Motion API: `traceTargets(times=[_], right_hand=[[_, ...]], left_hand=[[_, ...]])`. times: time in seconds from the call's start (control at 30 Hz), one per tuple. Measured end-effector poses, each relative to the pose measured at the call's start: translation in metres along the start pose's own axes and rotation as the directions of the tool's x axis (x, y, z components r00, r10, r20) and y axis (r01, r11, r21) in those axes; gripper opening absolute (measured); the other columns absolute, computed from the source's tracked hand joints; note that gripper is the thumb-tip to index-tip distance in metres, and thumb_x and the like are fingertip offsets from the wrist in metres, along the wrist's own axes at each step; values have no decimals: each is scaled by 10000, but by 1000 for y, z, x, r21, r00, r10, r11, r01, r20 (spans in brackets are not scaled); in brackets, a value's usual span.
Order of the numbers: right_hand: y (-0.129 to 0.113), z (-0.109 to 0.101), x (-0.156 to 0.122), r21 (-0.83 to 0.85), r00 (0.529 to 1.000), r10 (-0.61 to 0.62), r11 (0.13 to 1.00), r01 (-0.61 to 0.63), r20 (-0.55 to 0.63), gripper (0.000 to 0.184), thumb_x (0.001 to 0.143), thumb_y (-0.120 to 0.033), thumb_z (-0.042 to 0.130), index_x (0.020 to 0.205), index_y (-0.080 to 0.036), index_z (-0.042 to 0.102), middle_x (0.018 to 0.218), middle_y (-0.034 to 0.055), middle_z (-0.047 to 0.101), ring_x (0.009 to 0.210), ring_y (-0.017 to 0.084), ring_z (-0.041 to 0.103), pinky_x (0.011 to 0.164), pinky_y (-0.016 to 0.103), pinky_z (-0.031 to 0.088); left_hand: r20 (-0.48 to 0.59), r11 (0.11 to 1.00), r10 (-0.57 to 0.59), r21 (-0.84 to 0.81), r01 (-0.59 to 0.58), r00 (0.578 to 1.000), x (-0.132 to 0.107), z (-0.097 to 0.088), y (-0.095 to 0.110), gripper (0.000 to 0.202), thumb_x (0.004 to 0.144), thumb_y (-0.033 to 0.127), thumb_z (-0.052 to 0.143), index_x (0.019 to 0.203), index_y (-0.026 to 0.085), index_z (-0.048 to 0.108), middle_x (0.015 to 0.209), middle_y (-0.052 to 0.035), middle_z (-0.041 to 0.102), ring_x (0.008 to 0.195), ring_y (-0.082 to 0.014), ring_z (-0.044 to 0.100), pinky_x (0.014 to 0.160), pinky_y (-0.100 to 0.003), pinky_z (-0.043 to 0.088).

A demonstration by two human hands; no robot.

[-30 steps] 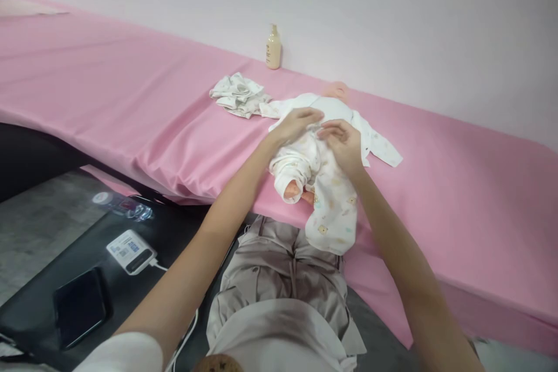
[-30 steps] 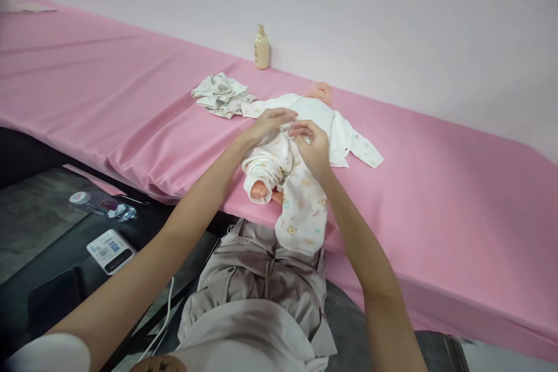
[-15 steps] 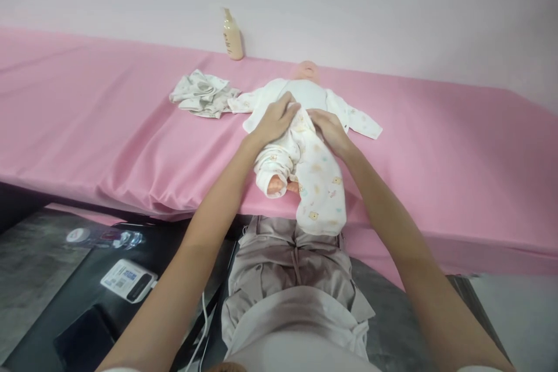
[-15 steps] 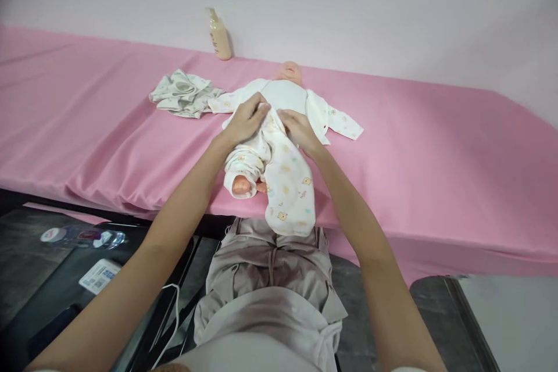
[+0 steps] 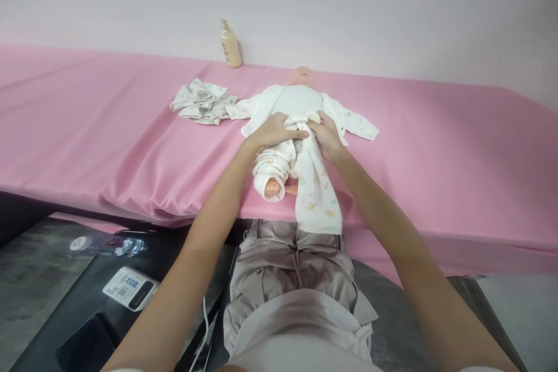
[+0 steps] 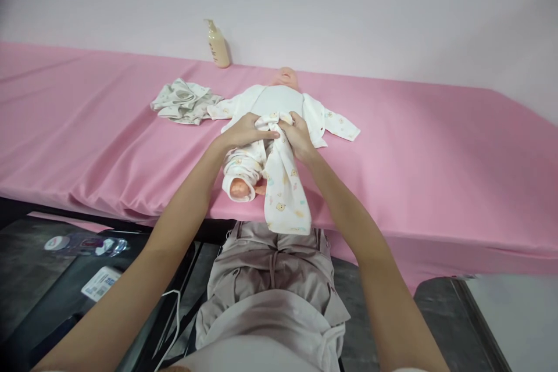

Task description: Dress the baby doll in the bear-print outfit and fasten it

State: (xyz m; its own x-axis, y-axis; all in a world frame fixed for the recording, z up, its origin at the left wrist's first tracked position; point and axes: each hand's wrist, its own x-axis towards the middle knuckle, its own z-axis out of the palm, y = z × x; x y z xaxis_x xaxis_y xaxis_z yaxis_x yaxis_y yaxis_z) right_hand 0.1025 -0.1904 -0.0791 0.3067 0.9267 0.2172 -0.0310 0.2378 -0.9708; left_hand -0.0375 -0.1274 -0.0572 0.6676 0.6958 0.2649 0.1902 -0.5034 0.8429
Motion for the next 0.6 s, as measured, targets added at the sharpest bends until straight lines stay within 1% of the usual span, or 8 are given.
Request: traceTargets(times=[0.1, 0.23, 0.3, 0.37, 0.43, 0.5, 0.53, 0.6], right_hand=[[-6, -3, 2, 42, 998, 50, 998, -52, 42, 213, 696, -318, 675, 725, -218, 490, 657, -48, 540, 642, 118, 539, 663, 265, 488], [-16, -10, 0, 64, 938, 141, 983, -170, 317, 261, 668, -371, 717, 782, -165, 604, 730, 7, 636, 742, 163, 605, 726, 282, 488], [-18, -11, -1, 39, 915, 181, 977, -209, 360, 294, 649, -370, 740, 803, -141, 640, 758, 29, 661, 768, 177, 618, 736, 284, 487], [-15, -11, -1, 36, 925, 183, 978, -206, 334, 323, 652, -385, 741, 837, -136, 652, 773, 32, 667, 751, 168, 618, 725, 282, 488], [-8, -9, 0, 49, 953, 154, 984, -172, 262, 348, 664, -411, 730, 878, -151, 645, 780, 22, 660, 729, 154, 610, 716, 283, 489], [1, -6, 1, 59, 982, 120, 990, -130, 148, 351, 659, -425, 726, 878, -172, 622, 757, 4, 639, 702, 145, 595, 698, 288, 491], [6, -5, 2, 60, 991, 103, 992, -108, 90, 340, 649, -419, 730, 859, -182, 606, 738, -6, 625, 685, 142, 587, 684, 290, 492], [13, -3, 3, 52, 998, 66, 996, -66, 1, 306, 633, -397, 731, 802, -195, 575, 706, -20, 601, 659, 137, 572, 656, 288, 491]], left_hand=[[39, 965, -43, -256, 51, 998, -1, -2, 1, 223, 636, 279, 748, 727, 124, 616, 626, 16, 578, 579, -105, 540, 578, -211, 425], [52, 767, -79, -635, 94, 996, 3, -2, -3, 156, 699, 255, 674, 755, 128, 604, 602, 6, 606, 556, -125, 592, 595, -242, 492], [103, 673, -116, -723, 155, 988, 3, -2, -4, 141, 717, 256, 648, 725, 127, 590, 599, -4, 616, 544, -127, 600, 586, -249, 506], [164, 624, -136, -752, 213, 977, 1, -1, -3, 178, 742, 295, 626, 686, 134, 572, 527, 7, 581, 460, -107, 556, 527, -235, 490], [218, 645, -124, -724, 246, 968, -3, 0, 0, 265, 770, 369, 607, 640, 145, 552, 392, 43, 455, 334, -74, 433, 444, -213, 436], [244, 739, -119, -625, 250, 962, -6, 0, 3, 376, 787, 456, 590, 580, 149, 525, 316, 71, 313, 270, -43, 299, 385, -189, 361], [233, 798, -125, -555, 237, 964, -7, 1, 5, 418, 785, 484, 592, 551, 148, 508, 309, 75, 284, 264, -29, 256, 363, -176, 316], [185, 892, -134, -405, 199, 974, -8, 2, 7, 453, 765, 495, 622, 520, 142, 479, 339, 64, 331, 278, -7, 231, 334, -163, 218]])
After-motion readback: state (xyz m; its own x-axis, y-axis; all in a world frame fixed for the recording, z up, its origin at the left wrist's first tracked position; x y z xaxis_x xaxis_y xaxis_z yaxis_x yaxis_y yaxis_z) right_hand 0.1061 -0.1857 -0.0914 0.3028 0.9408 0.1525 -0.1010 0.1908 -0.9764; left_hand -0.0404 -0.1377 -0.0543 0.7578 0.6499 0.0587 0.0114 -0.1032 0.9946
